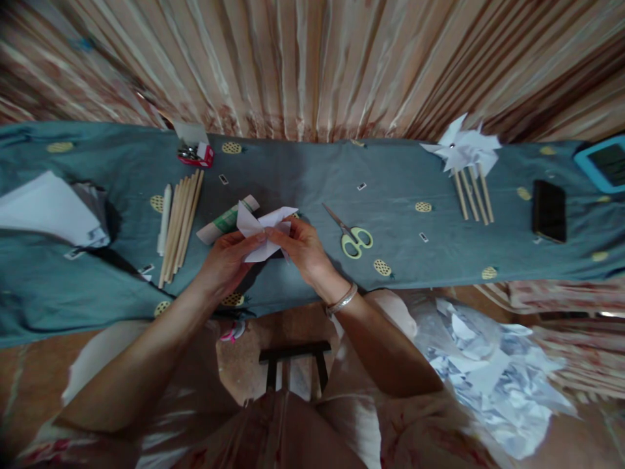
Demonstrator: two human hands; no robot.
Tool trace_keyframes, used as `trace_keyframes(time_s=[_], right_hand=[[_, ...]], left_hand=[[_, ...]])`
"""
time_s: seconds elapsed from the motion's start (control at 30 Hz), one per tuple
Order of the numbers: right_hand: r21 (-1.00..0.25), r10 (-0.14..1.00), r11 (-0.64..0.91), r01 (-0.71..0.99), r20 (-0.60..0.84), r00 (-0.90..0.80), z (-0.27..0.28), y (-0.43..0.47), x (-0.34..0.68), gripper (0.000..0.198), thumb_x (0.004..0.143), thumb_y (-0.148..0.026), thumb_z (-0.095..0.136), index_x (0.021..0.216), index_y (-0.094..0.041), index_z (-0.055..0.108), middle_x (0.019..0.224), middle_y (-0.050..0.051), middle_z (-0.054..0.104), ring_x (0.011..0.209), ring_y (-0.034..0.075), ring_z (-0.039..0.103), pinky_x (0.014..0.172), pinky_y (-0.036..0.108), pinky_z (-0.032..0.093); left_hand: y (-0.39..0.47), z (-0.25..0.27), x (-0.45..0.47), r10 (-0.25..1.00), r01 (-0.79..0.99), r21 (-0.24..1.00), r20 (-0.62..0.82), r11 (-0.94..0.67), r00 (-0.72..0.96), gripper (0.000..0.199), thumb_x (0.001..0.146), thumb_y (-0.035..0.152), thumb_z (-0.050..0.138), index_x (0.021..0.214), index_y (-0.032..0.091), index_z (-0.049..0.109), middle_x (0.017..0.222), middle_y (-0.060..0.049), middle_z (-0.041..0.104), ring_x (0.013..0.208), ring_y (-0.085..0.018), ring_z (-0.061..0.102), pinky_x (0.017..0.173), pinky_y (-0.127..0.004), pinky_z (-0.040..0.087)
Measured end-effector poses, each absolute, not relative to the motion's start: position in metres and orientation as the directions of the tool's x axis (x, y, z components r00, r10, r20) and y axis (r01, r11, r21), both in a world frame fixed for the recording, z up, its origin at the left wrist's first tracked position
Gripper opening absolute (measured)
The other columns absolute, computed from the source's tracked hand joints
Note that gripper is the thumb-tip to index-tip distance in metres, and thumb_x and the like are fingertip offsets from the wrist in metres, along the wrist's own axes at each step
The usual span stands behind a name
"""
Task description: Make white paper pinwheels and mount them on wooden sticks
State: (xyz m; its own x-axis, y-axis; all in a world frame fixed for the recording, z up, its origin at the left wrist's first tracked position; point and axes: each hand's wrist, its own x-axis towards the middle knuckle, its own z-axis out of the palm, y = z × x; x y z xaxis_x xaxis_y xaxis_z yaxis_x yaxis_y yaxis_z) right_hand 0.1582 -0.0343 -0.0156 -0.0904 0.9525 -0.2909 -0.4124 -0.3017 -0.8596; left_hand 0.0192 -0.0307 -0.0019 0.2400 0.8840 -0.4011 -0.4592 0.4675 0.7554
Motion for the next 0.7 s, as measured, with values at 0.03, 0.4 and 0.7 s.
trace_keyframes(time_s=[0.03, 0.4, 0.7], right_hand=[[-0.859, 0.952, -0.303, -0.412, -0.293, -0.089, -0.0168, -0.0338, 0.1581, 0.045, 0.058, -0.049, 0.093, 0.075, -0.020, 0.063, 0.070, -0.005, 0.063, 0.064, 0.010, 0.057, 0.061, 0.025, 0.048], [-0.885, 0.956, -0.291, -0.363, -0.277, -0.093, -0.0203, -0.0328, 0.1603, 0.041, 0.064, -0.048, 0.090, 0.079, -0.021, 0.065, 0.073, -0.004, 0.065, 0.067, 0.011, 0.059, 0.063, 0.027, 0.051], [-0.937, 0.977, -0.208, -0.282, -0.211, -0.021, -0.0177, -0.0343, 0.1593, 0.040, 0.067, -0.050, 0.088, 0.084, -0.023, 0.064, 0.078, -0.003, 0.067, 0.072, 0.014, 0.061, 0.069, 0.029, 0.053]], left_hand=[[-0.0304, -0.0023, 0.0194, 0.884, -0.459, 0.755, -0.402, 0.468, 0.240, 0.032, 0.054, 0.028, 0.095, 0.078, 0.014, 0.079, 0.081, -0.006, 0.079, 0.071, -0.015, 0.069, 0.074, -0.027, 0.055], [-0.0280, -0.0078, 0.0194, 0.894, -0.404, 0.798, -0.396, 0.448, 0.210, 0.031, 0.050, 0.032, 0.096, 0.073, 0.018, 0.080, 0.076, -0.004, 0.077, 0.067, -0.015, 0.065, 0.069, -0.027, 0.052], [-0.0272, -0.0088, 0.0204, 0.913, -0.388, 0.827, -0.364, 0.407, 0.182, 0.026, 0.056, 0.031, 0.093, 0.074, 0.017, 0.078, 0.074, -0.002, 0.076, 0.065, -0.013, 0.064, 0.065, -0.025, 0.051]])
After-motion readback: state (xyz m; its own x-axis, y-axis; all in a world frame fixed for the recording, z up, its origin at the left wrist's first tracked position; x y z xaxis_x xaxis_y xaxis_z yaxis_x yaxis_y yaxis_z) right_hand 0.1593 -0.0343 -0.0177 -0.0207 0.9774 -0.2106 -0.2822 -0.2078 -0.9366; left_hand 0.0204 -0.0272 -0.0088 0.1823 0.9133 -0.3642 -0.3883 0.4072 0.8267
